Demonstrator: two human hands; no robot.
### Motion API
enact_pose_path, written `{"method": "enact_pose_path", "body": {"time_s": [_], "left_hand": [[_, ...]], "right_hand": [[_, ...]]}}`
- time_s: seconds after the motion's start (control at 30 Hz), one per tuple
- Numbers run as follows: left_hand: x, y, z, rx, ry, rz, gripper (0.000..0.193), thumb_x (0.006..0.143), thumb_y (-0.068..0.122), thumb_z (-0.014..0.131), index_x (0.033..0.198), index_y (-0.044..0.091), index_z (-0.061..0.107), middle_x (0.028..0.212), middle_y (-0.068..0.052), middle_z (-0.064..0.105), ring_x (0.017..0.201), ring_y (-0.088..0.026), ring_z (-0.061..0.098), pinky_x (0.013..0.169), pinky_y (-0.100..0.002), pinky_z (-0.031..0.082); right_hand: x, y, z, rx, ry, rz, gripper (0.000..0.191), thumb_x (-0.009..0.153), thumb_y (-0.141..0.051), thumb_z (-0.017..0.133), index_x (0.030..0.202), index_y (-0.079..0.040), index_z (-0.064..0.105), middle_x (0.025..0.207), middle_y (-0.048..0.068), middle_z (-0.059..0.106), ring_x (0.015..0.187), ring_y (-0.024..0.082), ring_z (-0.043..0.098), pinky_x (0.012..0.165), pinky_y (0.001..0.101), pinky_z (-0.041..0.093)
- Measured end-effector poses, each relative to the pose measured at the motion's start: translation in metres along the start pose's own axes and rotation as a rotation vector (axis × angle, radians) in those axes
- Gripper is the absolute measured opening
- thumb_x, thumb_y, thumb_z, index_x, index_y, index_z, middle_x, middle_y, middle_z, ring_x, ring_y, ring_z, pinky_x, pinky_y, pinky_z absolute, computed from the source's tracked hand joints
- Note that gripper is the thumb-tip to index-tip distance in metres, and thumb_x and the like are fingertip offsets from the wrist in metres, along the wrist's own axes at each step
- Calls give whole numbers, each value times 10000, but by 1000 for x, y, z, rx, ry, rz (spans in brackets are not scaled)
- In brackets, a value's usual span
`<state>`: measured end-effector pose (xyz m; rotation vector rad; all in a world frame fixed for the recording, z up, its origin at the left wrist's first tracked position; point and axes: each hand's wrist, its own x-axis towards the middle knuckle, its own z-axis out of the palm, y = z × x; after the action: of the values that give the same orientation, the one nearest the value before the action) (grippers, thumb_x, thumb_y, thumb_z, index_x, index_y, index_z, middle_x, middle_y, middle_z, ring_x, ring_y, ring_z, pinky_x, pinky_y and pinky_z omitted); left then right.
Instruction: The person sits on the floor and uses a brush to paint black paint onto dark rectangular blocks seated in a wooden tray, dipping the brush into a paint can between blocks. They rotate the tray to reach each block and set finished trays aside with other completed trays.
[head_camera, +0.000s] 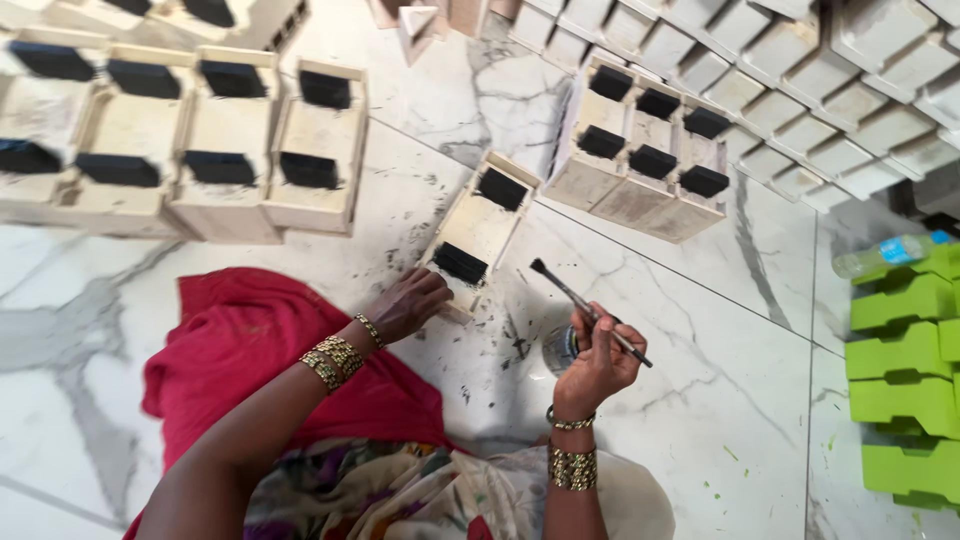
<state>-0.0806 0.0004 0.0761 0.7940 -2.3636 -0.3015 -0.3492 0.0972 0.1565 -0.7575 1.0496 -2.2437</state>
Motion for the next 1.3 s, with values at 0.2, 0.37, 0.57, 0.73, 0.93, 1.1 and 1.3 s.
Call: {"method": "enact_pose_path", "body": {"time_s": [0.2, 0.37, 0.57, 0.73, 0.93, 1.1, 1.3], "left_hand": [[-25, 18, -28, 110, 136, -7, 301, 873, 167, 702, 1160, 108, 630, 1217, -102, 608, 1208, -304, 544, 1077, -432, 441], [-20, 39, -18, -101, 449, -602, 1006, 792, 528, 840, 1476, -25, 352, 1410, -283, 429, 1327, -415, 441, 1126, -484, 397], [9, 94, 17, -95, 571, -742, 1617, 504, 585, 993, 1525, -52, -88, 1537, -423, 153, 1420, -540, 189, 1126, -606, 216], [8, 82, 6, -111, 375, -895, 1528, 567, 484, 972, 1609, 7, -40, 1518, -355, 267, 1366, -484, 352, 1118, -569, 350], [-60, 31, -36, -192, 284, -592, 1566, 497, 439, 999, 1578, -18, -38, 1415, -317, 377, 1293, -458, 426, 1091, -528, 414], [-88, -17, -42, -1038, 410, -692, 1100, 860, 349, 817, 1643, 68, 96, 1423, -211, 515, 1277, -293, 555, 1054, -408, 500], [-65, -36, -17, -732, 338, -946, 403, 855, 234, 755, 1213, 61, 688, 1169, -143, 701, 1028, -242, 678, 876, -368, 550]], "right_hand": [[-5, -4, -3, 4, -19, 12, 212, 1009, -30, 670, 1124, -65, 496, 1115, 258, 710, 969, 303, 746, 805, 393, 679], [-12, -7, 1, 30, -20, 30, 207, 1010, -34, 664, 1115, -67, 489, 1111, 250, 716, 946, 299, 750, 796, 380, 680], [-24, -11, 9, 17, -36, -19, 190, 1008, -38, 661, 1097, -56, 494, 1088, 245, 720, 945, 288, 749, 780, 378, 675], [-30, -19, 6, -14, -65, -52, 181, 1013, -44, 661, 1081, -54, 493, 1075, 233, 711, 986, 283, 751, 814, 393, 699], [-41, -25, 7, -104, -120, -40, 203, 1038, -32, 657, 1129, -54, 478, 1095, 234, 716, 918, 271, 740, 798, 361, 669], [-58, -24, 30, -204, -228, 36, 239, 1016, -8, 642, 1161, -55, 457, 1116, 230, 718, 919, 250, 732, 800, 338, 665], [-31, -7, 76, -383, -338, -145, 177, 1056, 33, 602, 1136, -17, 452, 1201, 232, 676, 1095, 242, 716, 899, 363, 673]]}}
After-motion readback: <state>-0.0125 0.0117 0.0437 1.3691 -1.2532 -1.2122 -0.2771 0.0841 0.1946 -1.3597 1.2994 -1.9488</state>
